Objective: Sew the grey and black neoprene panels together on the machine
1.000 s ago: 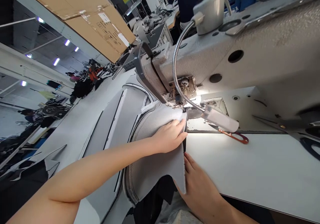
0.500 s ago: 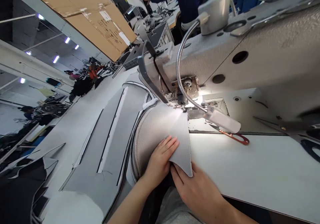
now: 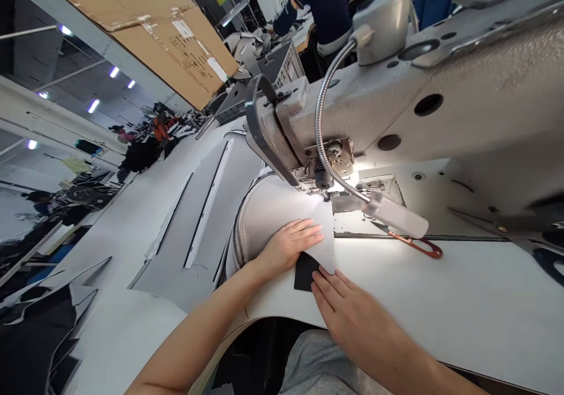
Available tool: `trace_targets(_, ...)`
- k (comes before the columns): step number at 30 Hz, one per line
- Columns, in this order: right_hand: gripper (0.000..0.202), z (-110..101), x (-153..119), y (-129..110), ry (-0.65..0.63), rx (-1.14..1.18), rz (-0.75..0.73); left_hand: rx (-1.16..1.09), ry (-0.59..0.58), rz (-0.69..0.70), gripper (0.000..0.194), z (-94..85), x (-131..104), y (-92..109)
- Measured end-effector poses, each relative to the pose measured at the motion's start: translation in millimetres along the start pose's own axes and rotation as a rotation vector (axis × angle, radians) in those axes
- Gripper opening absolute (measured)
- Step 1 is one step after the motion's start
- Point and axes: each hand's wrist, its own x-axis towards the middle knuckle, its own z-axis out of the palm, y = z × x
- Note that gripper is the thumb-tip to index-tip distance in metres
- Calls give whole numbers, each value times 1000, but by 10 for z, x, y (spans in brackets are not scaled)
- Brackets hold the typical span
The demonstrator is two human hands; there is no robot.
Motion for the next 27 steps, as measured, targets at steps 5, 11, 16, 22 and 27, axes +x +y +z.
trace_targets(5, 39, 34, 9, 52, -3, -13, 39, 19, -3, 58, 50, -58, 143, -222)
trace_targets(11, 39, 119, 59, 227, -39, -37, 33, 84, 84, 93, 43, -8, 265, -458)
trace_targets(16, 39, 159, 181, 305, -50, -56, 60, 138, 308, 249, 37, 103, 395, -616)
trace_targets(22, 43, 149, 282, 340, -57, -66, 146, 143, 444, 368, 25, 83, 551, -745)
trace_targets(27, 43, 104, 322, 364, -87, -71, 175, 202, 464, 374, 26, 86, 692, -900)
